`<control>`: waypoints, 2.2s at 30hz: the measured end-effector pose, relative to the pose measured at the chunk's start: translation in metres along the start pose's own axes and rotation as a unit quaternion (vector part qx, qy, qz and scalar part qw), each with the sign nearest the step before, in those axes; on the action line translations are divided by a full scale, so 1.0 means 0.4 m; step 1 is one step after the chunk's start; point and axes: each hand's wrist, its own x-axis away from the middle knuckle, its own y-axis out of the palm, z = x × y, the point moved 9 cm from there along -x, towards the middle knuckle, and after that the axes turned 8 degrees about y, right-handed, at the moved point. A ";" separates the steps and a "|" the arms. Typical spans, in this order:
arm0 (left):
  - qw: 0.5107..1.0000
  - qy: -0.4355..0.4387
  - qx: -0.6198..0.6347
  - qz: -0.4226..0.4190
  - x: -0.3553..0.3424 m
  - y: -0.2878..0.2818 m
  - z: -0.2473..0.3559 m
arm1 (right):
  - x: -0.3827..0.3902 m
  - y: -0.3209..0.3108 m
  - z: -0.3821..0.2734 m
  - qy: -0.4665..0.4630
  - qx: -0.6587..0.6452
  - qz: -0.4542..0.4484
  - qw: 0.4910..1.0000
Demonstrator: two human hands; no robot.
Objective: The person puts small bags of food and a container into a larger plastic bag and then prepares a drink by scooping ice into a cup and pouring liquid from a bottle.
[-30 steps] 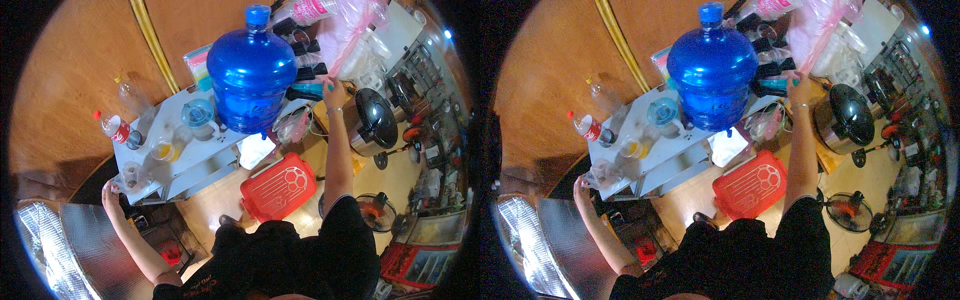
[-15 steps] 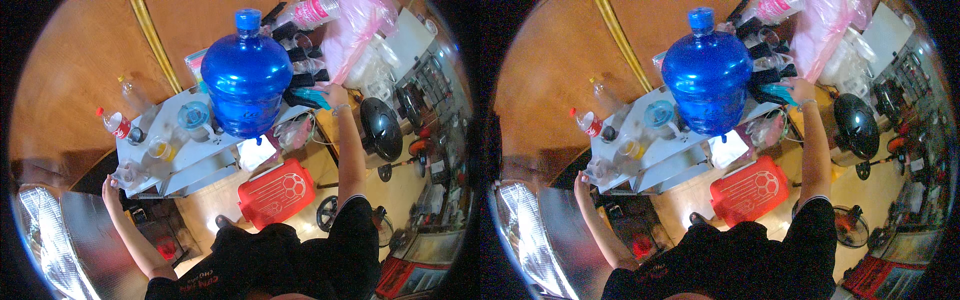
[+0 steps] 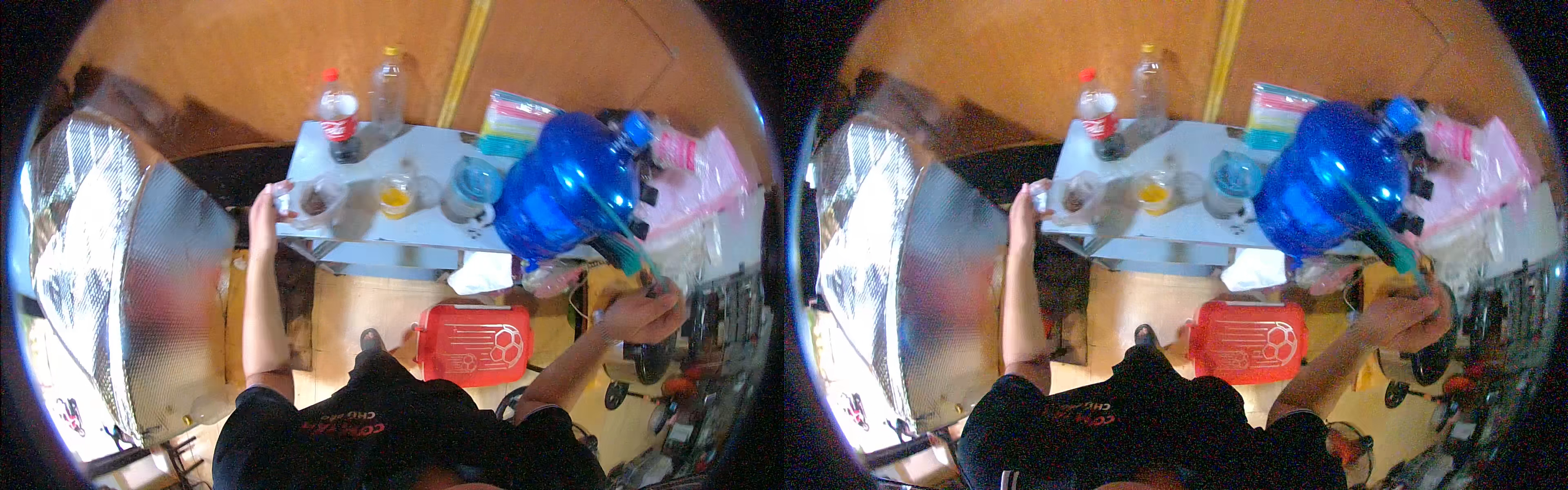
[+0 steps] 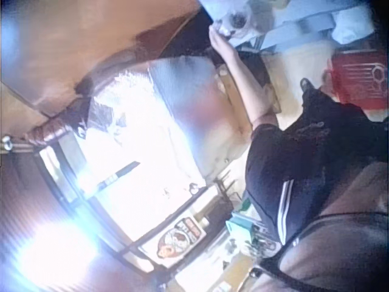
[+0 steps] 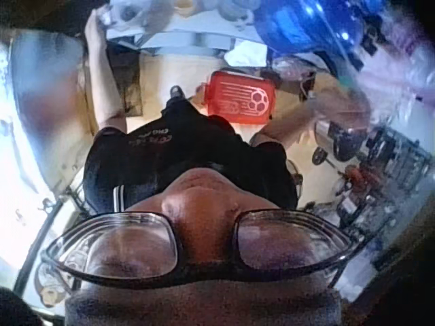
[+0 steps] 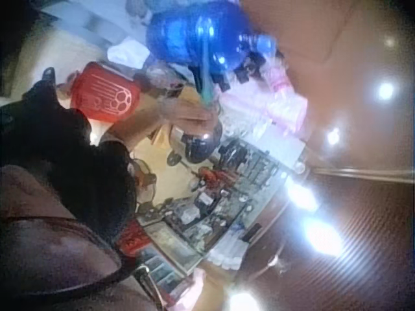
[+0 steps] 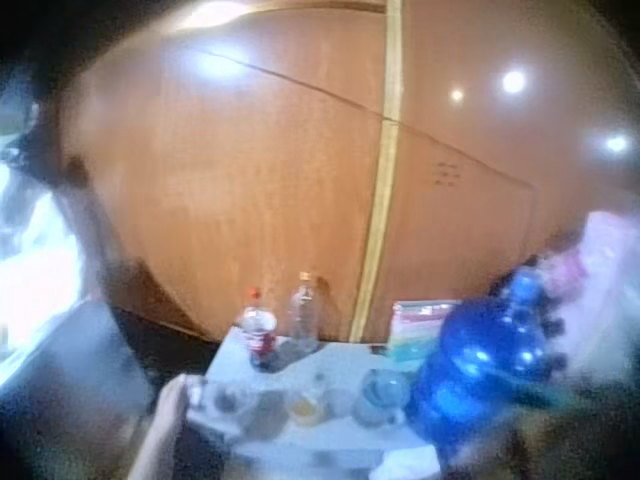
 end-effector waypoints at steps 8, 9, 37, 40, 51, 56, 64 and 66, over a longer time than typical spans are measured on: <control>0.995 -0.022 0.094 0.033 -0.015 -0.057 -0.040 | 0.696 0.690 -0.534 -0.058 -0.268 -0.506 0.818; 0.995 -0.035 0.089 0.023 -0.017 -0.066 -0.048 | 0.781 0.736 -0.557 -0.069 -0.267 -0.528 0.804; 0.998 0.032 0.045 0.042 0.571 -0.035 0.237 | 1.032 0.191 -0.488 0.466 -0.390 -0.689 0.395; 0.988 -0.047 -0.110 0.101 0.848 -0.043 0.247 | 1.064 -0.023 -0.475 0.323 -0.347 -0.755 0.453; 0.937 -0.212 0.111 0.255 1.706 -0.133 0.073 | 1.178 -0.714 -0.692 -0.097 -0.304 -0.879 0.353; 0.931 -0.176 -0.243 0.207 1.860 -0.266 0.241 | 1.218 -0.901 -0.926 -0.200 -0.505 -0.824 0.160; 0.862 -0.172 -0.362 0.311 2.202 -0.619 0.412 | 1.480 -1.245 -1.254 -0.139 -0.468 -0.864 -0.122; 0.848 -0.195 -0.369 0.328 2.300 -0.715 0.400 | 1.533 -1.346 -1.338 -0.164 -0.431 -0.866 -0.192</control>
